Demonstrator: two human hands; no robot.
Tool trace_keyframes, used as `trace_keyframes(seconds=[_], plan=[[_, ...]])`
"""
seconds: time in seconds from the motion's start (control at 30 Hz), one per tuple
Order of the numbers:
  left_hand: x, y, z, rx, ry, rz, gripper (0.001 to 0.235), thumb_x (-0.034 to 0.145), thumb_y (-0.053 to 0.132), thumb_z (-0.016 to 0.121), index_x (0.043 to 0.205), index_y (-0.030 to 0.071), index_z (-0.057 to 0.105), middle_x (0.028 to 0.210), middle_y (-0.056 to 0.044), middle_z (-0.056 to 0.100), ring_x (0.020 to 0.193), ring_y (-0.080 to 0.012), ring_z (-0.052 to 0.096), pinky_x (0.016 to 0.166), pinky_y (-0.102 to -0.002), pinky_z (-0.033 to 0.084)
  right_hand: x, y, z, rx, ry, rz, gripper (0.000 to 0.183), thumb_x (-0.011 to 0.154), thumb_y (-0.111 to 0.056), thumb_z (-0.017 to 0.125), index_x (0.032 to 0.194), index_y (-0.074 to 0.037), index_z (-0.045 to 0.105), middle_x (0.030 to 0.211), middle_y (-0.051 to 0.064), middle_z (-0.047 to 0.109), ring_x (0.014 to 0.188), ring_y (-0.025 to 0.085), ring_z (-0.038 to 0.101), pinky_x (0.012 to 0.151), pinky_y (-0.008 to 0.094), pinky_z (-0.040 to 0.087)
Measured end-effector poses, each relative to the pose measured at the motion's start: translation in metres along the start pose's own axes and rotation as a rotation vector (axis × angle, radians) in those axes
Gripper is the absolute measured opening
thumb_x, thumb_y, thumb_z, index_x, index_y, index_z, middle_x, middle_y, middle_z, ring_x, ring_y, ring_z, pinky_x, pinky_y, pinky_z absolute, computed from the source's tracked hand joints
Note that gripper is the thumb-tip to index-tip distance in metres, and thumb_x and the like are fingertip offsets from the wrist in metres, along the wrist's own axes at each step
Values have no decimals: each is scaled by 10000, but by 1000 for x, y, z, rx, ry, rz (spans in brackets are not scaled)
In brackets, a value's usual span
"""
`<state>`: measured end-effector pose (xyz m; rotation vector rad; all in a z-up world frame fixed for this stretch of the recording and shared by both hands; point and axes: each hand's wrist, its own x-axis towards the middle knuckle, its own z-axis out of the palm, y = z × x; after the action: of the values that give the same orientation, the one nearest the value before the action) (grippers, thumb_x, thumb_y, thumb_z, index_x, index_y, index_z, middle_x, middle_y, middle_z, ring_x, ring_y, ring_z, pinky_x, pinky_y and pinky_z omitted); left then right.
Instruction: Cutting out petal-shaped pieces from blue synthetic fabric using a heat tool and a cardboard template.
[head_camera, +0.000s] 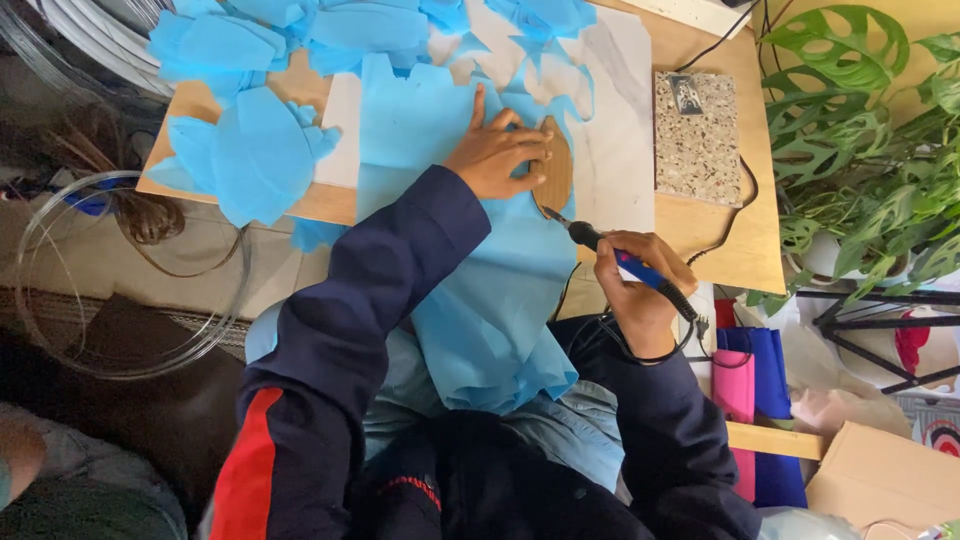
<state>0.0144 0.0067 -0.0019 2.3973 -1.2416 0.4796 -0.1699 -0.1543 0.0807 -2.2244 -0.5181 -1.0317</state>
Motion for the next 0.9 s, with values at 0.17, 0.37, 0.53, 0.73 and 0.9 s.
trace_keyframes(seconds=[0.17, 0.37, 0.53, 0.73, 0.9], plan=[[0, 3, -1, 28, -31, -13, 415, 806, 496, 499, 1060, 193, 625, 1169, 77, 550, 1026, -265, 413, 937, -715, -32, -1, 1, 3, -13, -3, -11, 81, 842, -37, 625, 788, 11, 589, 762, 134, 627, 702, 246, 627, 614, 300, 485], [0, 2, -1, 28, -50, -21, 428, 796, 515, 512, 1065, 200, 619, 1206, 53, 529, 1045, -273, 405, 936, -715, -39, -1, 4, 6, -41, -17, -32, 89, 842, -41, 631, 795, 21, 587, 766, 138, 630, 703, 253, 631, 606, 304, 492], [1, -4, 9, 44, -38, -8, 446, 787, 525, 545, 1095, 207, 604, 1172, 71, 549, 1049, -271, 413, 937, -713, -60, -1, 5, 8, -31, -26, -34, 85, 840, -36, 634, 801, 25, 588, 773, 145, 633, 708, 257, 634, 607, 308, 495], [3, 0, 4, 70, -81, -28, 463, 784, 535, 530, 1100, 205, 602, 1161, 67, 551, 1044, -272, 405, 932, -723, -38, 4, 3, 3, -45, -59, -33, 98, 842, -41, 632, 784, 29, 594, 756, 140, 627, 688, 254, 625, 601, 305, 489], [2, 2, 0, 17, -39, 3, 389, 789, 482, 556, 1034, 188, 623, 1170, 47, 544, 998, -271, 414, 927, -721, -53, 5, 3, -9, -23, -100, 20, 68, 828, 3, 612, 766, 28, 603, 754, 127, 624, 697, 245, 620, 617, 303, 488]])
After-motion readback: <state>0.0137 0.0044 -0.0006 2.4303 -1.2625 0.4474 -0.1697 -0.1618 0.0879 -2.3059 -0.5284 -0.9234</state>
